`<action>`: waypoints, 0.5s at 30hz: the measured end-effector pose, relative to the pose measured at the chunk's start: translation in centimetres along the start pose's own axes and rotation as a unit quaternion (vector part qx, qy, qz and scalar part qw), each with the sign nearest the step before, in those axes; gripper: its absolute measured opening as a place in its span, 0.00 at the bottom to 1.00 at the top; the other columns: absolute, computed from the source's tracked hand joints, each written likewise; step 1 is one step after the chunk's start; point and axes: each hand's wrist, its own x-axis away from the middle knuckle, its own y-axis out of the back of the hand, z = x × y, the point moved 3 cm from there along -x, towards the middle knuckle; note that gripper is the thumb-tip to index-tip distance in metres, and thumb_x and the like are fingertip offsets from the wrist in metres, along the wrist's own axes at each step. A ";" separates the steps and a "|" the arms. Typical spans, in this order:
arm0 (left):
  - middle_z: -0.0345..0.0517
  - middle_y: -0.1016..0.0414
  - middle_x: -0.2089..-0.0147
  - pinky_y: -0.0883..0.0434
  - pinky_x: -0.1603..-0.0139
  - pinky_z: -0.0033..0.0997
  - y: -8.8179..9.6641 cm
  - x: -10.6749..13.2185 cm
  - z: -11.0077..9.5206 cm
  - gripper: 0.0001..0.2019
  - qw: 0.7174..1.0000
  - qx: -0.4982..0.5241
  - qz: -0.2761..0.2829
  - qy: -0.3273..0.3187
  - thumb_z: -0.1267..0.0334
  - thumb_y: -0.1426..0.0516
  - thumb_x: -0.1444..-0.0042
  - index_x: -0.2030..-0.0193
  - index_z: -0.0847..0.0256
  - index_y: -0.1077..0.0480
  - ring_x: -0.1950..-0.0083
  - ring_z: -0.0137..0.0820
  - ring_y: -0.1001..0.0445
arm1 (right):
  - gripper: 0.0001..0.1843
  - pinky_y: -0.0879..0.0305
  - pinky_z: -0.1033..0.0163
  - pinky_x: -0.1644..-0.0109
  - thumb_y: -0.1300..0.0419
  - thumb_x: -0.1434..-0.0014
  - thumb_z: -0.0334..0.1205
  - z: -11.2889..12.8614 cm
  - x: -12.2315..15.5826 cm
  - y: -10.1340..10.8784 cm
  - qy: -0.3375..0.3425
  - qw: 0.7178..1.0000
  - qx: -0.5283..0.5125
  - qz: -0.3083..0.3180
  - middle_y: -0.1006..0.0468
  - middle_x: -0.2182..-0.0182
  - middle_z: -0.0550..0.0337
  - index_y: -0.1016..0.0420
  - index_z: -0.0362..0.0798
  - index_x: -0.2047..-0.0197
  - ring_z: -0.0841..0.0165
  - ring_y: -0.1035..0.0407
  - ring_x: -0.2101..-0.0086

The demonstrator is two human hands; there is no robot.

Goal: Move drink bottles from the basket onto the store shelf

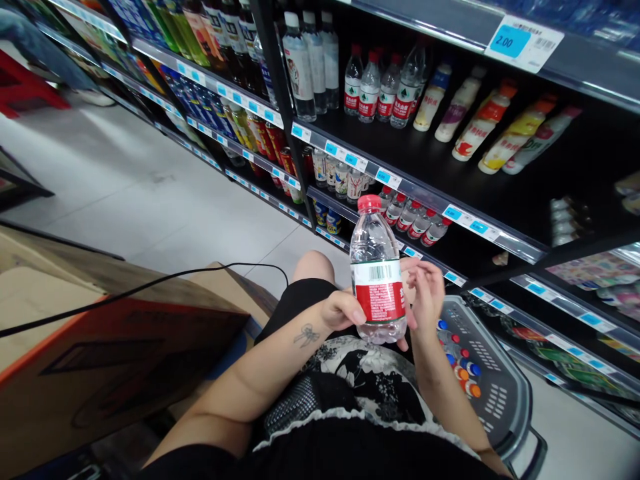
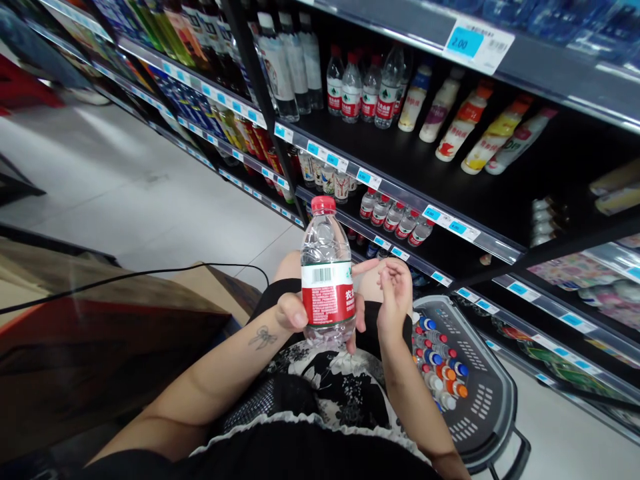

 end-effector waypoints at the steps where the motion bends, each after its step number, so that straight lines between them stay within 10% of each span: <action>1: 0.65 0.22 0.51 0.23 0.58 0.51 -0.1 -0.1 -0.1 0.57 1.000 0.008 0.019 -0.008 0.57 0.35 0.67 0.25 0.66 0.44 0.59 0.54 0.20 | 0.20 0.34 0.60 0.55 0.35 0.37 0.46 2.5 1.5 -0.4 0.109 0.993 0.049 -0.007 0.31 0.57 0.54 0.31 0.50 0.45 0.66 0.33 0.60; 6: 0.61 0.22 0.49 0.23 0.60 0.46 -0.2 -0.5 -0.8 0.60 0.997 -0.009 0.055 -0.060 0.61 0.36 0.60 0.20 0.59 0.58 0.59 0.49 0.19 | 0.33 0.33 0.62 0.68 0.38 0.40 0.37 9.7 8.3 -2.9 0.397 0.910 0.100 0.067 0.33 0.53 0.47 0.39 0.45 0.33 0.66 0.33 0.62; 12: 0.55 0.22 0.52 0.26 0.50 0.39 -0.1 -0.1 -0.9 0.35 0.974 -0.197 -0.050 -0.102 0.53 0.30 0.52 0.38 0.64 0.30 0.54 0.42 0.22 | 0.40 0.23 0.53 0.53 0.24 0.47 0.45 9.1 8.1 -4.0 0.432 0.832 0.347 0.027 0.29 0.50 0.46 0.34 0.45 0.36 0.59 0.29 0.50; 15: 0.57 0.22 0.53 0.26 0.49 0.39 0.1 0.2 -1.2 0.33 0.927 -0.333 -0.108 -0.132 0.39 0.35 0.44 0.46 0.67 0.28 0.55 0.40 0.23 | 0.39 0.22 0.54 0.49 0.25 0.48 0.41 8.3 7.2 -3.1 0.417 0.844 0.337 -0.001 0.24 0.49 0.47 0.33 0.45 0.36 0.60 0.25 0.52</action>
